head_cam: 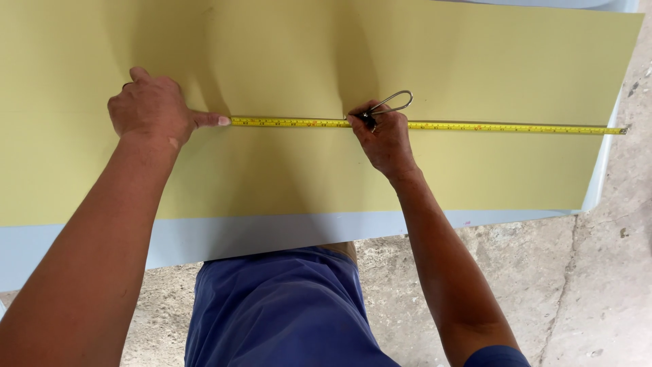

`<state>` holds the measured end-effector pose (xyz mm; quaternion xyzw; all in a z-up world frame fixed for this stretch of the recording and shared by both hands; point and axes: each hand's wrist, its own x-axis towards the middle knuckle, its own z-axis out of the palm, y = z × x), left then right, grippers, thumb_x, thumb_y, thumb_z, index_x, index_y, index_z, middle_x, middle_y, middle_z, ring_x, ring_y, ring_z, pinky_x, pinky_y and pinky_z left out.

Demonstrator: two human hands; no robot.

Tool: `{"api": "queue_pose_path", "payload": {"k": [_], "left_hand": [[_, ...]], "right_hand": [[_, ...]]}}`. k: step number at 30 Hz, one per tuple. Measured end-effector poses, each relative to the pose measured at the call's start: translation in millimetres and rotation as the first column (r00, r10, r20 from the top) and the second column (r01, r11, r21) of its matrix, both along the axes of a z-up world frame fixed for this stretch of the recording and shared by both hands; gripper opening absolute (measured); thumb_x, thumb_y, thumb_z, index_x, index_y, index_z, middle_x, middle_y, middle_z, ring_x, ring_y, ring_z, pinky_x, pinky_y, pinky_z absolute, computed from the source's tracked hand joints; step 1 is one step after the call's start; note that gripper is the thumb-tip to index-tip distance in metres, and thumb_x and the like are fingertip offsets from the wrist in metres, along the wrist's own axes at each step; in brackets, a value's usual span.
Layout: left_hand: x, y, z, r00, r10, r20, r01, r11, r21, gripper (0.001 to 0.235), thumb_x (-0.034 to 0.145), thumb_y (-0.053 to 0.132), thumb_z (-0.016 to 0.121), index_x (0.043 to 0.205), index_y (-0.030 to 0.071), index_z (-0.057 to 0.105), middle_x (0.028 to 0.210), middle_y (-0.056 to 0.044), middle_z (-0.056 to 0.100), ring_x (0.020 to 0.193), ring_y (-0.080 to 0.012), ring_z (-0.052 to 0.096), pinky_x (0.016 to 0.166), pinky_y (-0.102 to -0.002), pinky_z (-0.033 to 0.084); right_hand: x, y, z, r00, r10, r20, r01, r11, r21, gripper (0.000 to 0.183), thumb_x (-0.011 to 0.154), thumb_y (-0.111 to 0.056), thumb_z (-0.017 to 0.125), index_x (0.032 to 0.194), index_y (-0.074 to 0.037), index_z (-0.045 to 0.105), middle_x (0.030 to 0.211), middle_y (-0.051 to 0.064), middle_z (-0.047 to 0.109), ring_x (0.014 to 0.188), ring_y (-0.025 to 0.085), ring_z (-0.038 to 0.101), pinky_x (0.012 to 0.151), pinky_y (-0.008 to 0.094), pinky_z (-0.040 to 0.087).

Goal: Measure and mark a sheet of yellow material using a tape measure and a metal scribe.

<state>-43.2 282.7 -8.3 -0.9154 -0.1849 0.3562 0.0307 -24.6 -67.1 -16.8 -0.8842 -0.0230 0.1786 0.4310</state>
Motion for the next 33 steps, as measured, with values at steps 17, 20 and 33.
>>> {"api": "queue_pose_path", "payload": {"k": [17, 20, 33], "left_hand": [[-1, -1, 0, 0.998, 0.014, 0.057, -0.012, 0.999, -0.037, 0.1, 0.052, 0.092, 0.078, 0.097, 0.003, 0.076, 0.112, -0.015, 0.056, 0.091, -0.03, 0.066, 0.068, -0.044, 0.054], [3, 1, -1, 0.997, 0.022, 0.069, -0.02, 0.999, -0.037, 0.1, 0.051, 0.092, 0.078, 0.097, 0.003, 0.076, 0.112, -0.015, 0.056, 0.092, -0.0303, 0.067, 0.067, -0.043, 0.055], [0, -1, 5, 0.998, 0.054, 0.029, -0.052, 0.997, -0.052, 0.093, 0.051, 0.09, 0.078, 0.088, 0.005, 0.075, 0.115, -0.011, 0.056, 0.098, -0.0283, 0.065, 0.075, -0.043, 0.054]], "right_hand": [[-1, 1, -6, 0.998, -0.04, 0.05, 0.039, 0.999, 0.017, 0.009, 0.097, -0.01, 0.075, 0.094, -0.002, 0.072, 0.069, -0.002, 0.062, 0.063, 0.006, 0.05, 0.059, 0.026, 0.046], [2, 10, -10, 0.998, -0.034, 0.06, 0.03, 0.997, 0.069, 0.009, 0.097, -0.011, 0.074, 0.095, -0.002, 0.072, 0.072, -0.003, 0.066, 0.066, 0.004, 0.054, 0.06, 0.025, 0.048], [-5, 46, -5, 0.998, -0.012, -0.062, 0.019, 0.992, 0.122, 0.009, 0.097, -0.01, 0.072, 0.095, -0.002, 0.07, 0.072, -0.001, 0.062, 0.066, 0.005, 0.05, 0.059, 0.025, 0.047]]}}
